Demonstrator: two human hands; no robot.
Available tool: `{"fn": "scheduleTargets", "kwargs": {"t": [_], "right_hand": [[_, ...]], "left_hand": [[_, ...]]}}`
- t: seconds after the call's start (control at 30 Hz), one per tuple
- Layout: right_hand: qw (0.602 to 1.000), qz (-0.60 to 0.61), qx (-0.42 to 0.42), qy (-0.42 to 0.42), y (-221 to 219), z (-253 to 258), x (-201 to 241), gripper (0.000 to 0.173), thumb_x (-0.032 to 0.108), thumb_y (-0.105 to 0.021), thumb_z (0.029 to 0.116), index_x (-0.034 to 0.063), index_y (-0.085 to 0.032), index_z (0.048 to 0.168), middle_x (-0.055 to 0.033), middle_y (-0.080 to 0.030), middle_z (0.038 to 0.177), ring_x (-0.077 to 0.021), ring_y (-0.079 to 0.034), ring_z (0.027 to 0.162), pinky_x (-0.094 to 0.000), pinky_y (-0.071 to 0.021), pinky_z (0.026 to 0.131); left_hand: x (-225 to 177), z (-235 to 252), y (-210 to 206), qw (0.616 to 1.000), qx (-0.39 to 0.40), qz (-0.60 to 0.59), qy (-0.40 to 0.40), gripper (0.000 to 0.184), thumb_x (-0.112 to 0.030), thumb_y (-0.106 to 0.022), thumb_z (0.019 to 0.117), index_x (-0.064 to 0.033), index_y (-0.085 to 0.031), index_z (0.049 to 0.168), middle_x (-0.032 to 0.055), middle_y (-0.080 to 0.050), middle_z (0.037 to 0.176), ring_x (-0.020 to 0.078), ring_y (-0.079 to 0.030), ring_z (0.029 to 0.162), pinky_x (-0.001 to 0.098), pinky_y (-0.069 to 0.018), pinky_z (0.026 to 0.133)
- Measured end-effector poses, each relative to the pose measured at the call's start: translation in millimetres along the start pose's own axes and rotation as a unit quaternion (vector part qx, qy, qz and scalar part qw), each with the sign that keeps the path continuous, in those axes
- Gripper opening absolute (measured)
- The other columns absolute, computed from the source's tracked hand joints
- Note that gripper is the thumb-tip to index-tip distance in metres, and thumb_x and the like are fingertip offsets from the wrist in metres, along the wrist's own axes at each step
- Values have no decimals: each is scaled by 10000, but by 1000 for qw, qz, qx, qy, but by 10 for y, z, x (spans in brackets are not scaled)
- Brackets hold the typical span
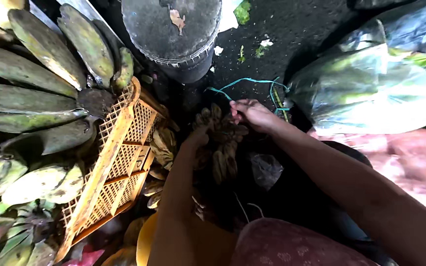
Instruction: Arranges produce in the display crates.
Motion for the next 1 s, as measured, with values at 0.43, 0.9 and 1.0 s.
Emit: {"fn": "scheduleTargets", "kwargs": {"t": [0.43,0.9,1.0], "right_hand": [[966,-36,214,142,-800,-329,334,356,189,-427,1094,69,-600,806,55,-526,656,-17,-494,582,-188,-428,572],[997,31,2,75,11,-31,253,357,191,-424,1111,121,-579,797,81,-534,623,-31,-533,569,-208,-493,612],[993,63,-79,66,366,12,228,349,205,-413,1115,136,-559,805,79,-527,640,-47,-546,575,-232,-528,646]], "left_hand": [[109,-340,-938,938,-204,-279,27,531,-45,-620,973,26,-429,1463,247,-621,1294,313,-637,1177,478,-523,1024],[-434,28,-954,974,-120,-191,-4,621,-100,-580,1016,-122,-348,1591,216,-499,1509,362,-564,1319,532,-474,1085],[-632,177,-914,983,-111,-146,-4,657,-108,-650,980,-109,-367,1574,237,-511,1490,412,-553,1320,587,-469,1072]]}}
Point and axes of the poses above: each hand's wrist, its own z-axis towards the middle knuckle, its own y-axis out of the back of the hand, x = y × z, the point moved 4 cm from there along z, towards the middle knuckle
